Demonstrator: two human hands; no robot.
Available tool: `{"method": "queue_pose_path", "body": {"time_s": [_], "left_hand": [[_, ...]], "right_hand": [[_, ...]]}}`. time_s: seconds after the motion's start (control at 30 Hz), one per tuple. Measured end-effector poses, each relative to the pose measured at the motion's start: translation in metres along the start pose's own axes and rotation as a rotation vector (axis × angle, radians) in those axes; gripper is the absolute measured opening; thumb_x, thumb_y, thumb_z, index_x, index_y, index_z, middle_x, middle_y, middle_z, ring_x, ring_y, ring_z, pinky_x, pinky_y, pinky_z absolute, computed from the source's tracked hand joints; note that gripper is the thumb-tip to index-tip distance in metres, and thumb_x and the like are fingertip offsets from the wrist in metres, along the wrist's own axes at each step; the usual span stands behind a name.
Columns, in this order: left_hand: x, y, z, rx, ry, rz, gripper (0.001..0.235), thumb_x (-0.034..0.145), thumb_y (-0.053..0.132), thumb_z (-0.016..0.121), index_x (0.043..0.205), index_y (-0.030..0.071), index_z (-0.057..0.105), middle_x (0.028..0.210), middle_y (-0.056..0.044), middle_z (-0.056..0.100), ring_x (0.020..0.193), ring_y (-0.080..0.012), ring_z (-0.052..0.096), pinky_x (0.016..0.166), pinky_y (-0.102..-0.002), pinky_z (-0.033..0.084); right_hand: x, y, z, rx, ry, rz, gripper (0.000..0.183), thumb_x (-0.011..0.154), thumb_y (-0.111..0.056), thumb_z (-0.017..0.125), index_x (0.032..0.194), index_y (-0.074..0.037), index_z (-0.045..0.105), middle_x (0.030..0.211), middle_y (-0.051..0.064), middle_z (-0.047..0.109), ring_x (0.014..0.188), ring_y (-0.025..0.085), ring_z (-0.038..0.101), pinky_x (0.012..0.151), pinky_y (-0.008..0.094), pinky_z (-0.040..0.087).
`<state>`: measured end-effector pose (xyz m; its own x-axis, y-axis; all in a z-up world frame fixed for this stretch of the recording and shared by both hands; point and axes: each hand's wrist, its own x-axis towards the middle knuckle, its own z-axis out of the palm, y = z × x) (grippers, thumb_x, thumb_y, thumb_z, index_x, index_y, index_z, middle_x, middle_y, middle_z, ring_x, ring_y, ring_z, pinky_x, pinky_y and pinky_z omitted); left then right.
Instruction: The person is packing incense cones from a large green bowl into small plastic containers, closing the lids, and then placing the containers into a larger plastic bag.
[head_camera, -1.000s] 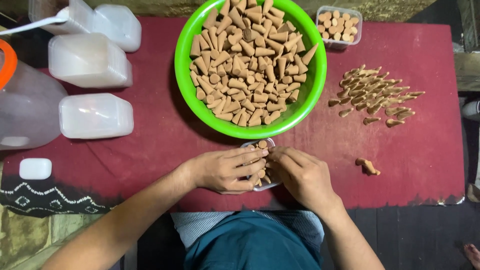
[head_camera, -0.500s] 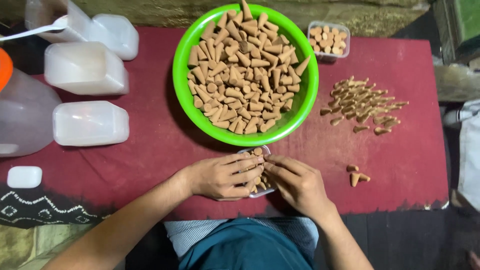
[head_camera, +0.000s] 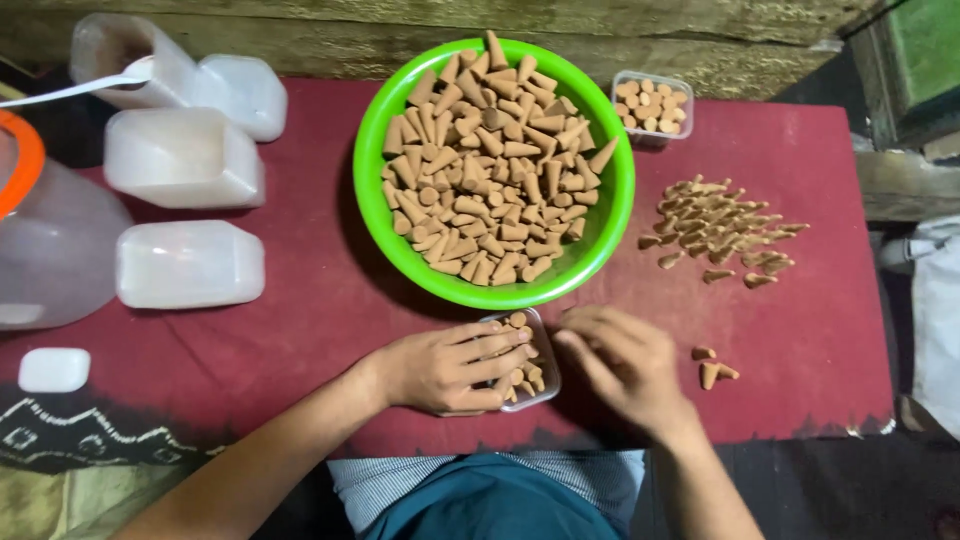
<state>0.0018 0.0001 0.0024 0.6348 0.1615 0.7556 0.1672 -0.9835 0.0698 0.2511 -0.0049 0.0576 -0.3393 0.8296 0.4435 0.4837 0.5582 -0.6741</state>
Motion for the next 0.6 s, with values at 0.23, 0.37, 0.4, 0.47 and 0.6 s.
{"method": "queue_pose_path", "body": {"time_s": [0.23,0.37,0.4,0.47,0.6], "left_hand": [[0.009,0.003,-0.005,0.004,0.034,0.006,0.037,0.109,0.024,0.034,0.095,0.007,0.064,0.121,-0.019,0.071,0.117,-0.0333,0.071,0.101,-0.045,0.055],[0.009,0.001,-0.001,0.019,0.023,0.005,0.036,0.109,0.025,0.036,0.094,0.009,0.064,0.122,-0.019,0.072,0.116,-0.0328,0.072,0.100,-0.044,0.055],[0.007,0.003,-0.002,0.024,0.024,-0.006,0.035,0.109,0.025,0.037,0.093,0.009,0.064,0.122,-0.019,0.072,0.116,-0.0327,0.072,0.100,-0.045,0.055],[0.007,0.001,0.000,0.018,0.030,-0.011,0.037,0.109,0.026,0.035,0.094,0.009,0.064,0.121,-0.019,0.072,0.116,-0.0330,0.071,0.101,-0.045,0.054],[0.009,0.002,-0.003,0.014,0.031,-0.013,0.035,0.109,0.024,0.037,0.093,0.008,0.064,0.122,-0.019,0.072,0.118,-0.0329,0.070,0.101,-0.045,0.055]], "right_hand": [[0.073,0.051,-0.033,-0.460,0.113,-0.266,0.030,0.091,-0.002,0.080,0.120,-0.008,0.078,0.109,0.014,0.074,0.095,0.035,0.073,0.083,0.043,0.058],[0.128,0.067,-0.037,-0.737,-0.011,-0.407,0.031,0.090,-0.002,0.075,0.121,-0.008,0.076,0.105,0.010,0.075,0.091,0.029,0.071,0.084,0.037,0.057],[0.137,0.074,-0.033,-0.805,-0.094,-0.457,0.028,0.088,-0.003,0.073,0.116,-0.009,0.078,0.100,0.008,0.076,0.090,0.026,0.073,0.084,0.034,0.056],[0.133,0.080,-0.028,-0.877,-0.096,-0.417,0.031,0.089,-0.008,0.073,0.118,-0.014,0.078,0.100,0.004,0.074,0.092,0.024,0.071,0.080,0.033,0.056],[0.122,0.084,-0.024,-1.063,-0.089,-0.342,0.029,0.092,-0.011,0.070,0.119,-0.020,0.075,0.099,0.000,0.064,0.090,0.021,0.065,0.070,0.030,0.057]]}}
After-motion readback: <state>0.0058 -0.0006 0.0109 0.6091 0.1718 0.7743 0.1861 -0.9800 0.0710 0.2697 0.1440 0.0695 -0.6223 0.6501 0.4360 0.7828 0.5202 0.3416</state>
